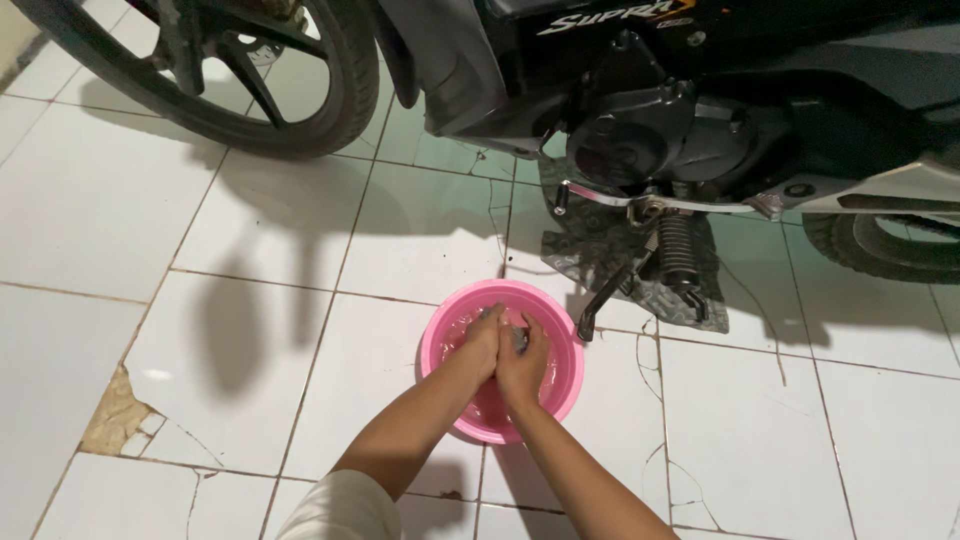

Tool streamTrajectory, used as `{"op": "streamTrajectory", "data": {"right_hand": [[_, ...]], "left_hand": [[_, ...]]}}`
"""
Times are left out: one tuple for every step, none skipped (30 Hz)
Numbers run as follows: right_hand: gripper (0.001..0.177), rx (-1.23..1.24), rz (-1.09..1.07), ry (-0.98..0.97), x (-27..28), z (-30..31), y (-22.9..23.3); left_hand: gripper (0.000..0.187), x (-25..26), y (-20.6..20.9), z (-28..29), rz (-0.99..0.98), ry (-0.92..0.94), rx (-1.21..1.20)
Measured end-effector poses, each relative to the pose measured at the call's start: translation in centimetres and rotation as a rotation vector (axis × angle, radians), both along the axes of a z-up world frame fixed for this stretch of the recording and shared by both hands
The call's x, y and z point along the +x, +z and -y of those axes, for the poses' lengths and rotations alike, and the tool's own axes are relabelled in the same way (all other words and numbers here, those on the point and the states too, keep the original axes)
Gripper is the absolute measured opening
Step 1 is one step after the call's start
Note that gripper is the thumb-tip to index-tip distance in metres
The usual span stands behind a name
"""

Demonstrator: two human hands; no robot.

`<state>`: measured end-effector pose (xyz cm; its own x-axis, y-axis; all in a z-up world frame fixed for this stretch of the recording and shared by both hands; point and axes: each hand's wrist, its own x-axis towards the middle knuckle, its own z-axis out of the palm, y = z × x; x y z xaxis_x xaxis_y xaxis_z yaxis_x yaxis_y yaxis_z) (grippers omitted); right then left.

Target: The person wipes the lower side panels and engine area of a black motorcycle using a wet cloth. They repeatedly dip the cloth into a pink basin of water, wring it out, and continue wiping the same sections of the motorcycle's bodywork.

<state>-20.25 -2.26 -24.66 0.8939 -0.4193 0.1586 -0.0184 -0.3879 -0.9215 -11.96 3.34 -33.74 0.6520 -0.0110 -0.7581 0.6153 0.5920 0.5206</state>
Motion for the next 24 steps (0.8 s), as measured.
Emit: {"op": "streamTrajectory", "data": {"right_hand": [[0.049,0.014,0.014,0.019,-0.1,0.1,0.2],[0.046,0.063,-0.079,-0.003,-0.2,0.1,0.5],[0.045,0.113,-0.170,-0.022,-0.2,-0.1,1.0],[0.044,0.163,-0.261,-0.039,-0.1,-0.3,1.5],[0.046,0.141,-0.296,-0.031,0.1,-0.3,1.9],[0.049,0.120,-0.330,-0.023,0.3,-0.2,2.2],[0.052,0.098,-0.362,-0.017,0.6,0.0,2.2],[0.050,0.087,-0.358,0.021,0.9,0.1,2.0],[0.049,0.075,-0.356,0.057,1.1,0.4,1.6],[0.048,0.063,-0.353,0.094,1.3,0.7,1.0],[0.048,0.047,-0.365,0.111,1.6,0.8,0.3],[0.047,0.030,-0.377,0.128,1.9,1.0,-0.5],[0.047,0.013,-0.388,0.144,2.3,1.2,-1.1],[0.045,0.015,-0.385,0.180,2.7,1.6,-1.7],[0.043,0.018,-0.382,0.217,3.0,1.9,-2.1],[0.042,0.021,-0.378,0.253,3.1,2.0,-2.4],[0.041,-0.028,-0.461,0.223,3.3,2.1,-2.6],[0.040,-0.078,-0.544,0.192,3.5,2.3,-2.7],[0.042,-0.130,-0.627,0.154,3.5,2.7,-2.9],[0.042,-0.248,-0.583,0.163,3.4,3.2,-3.2],[0.043,-0.361,-0.535,0.172,3.3,3.6,-3.7],[0.043,-0.474,-0.487,0.179,3.3,3.8,-4.3],[0.042,-0.510,-0.471,0.234,2.9,3.8,-4.9],[0.044,-0.545,-0.455,0.288,2.4,3.9,-5.5]], "left_hand": [[0.028,-0.2,0.6,0.0,-0.015,-0.012,-0.018],[0.030,-0.3,1.2,-0.1,-0.029,-0.023,-0.037],[0.032,-0.2,1.6,-0.2,-0.041,-0.032,-0.053],[0.035,-0.1,1.8,-0.1,-0.045,-0.076,0.005],[0.038,-0.1,1.8,-0.1,-0.051,-0.119,0.065],[0.041,-0.2,1.8,-0.1,-0.058,-0.162,0.124],[0.040,-0.3,1.9,-0.2,-0.051,-0.148,0.105],[0.039,-0.4,2.1,-0.2,-0.044,-0.134,0.085],[0.039,-0.6,2.4,-0.2,-0.039,-0.121,0.064],[0.037,-0.7,2.8,-0.1,-0.065,-0.136,0.074],[0.036,-1.0,3.3,-0.2,-0.092,-0.149,0.086],[0.035,-1.3,3.8,-0.3,-0.119,-0.161,0.098],[0.036,-1.6,4.1,-0.4,-0.124,-0.182,0.155],[0.037,-1.8,4.3,-0.5,-0.129,-0.204,0.211],[0.037,-1.9,4.3,-0.6,-0.134,-0.225,0.268],[0.037,-2.0,4.1,-0.7,-0.060,-0.252,0.335],[0.037,-2.1,4.0,-0.8,0.015,-0.279,0.404],[0.037,-2.1,3.9,-1.0,0.091,-0.305,0.473],[0.036,-2.2,3.8,-1.1,0.101,-0.358,0.526],[0.036,-2.3,3.9,-1.4,0.112,-0.410,0.579],[0.035,-2.3,3.9,-1.8,0.122,-0.463,0.637],[0.036,-2.1,3.8,-1.9,0.146,-0.463,0.583],[0.038,-1.8,3.6,-1.5,0.170,-0.466,0.524],[0.040,-1.8,3.2,-1.3,0.194,-0.469,0.466]]}}
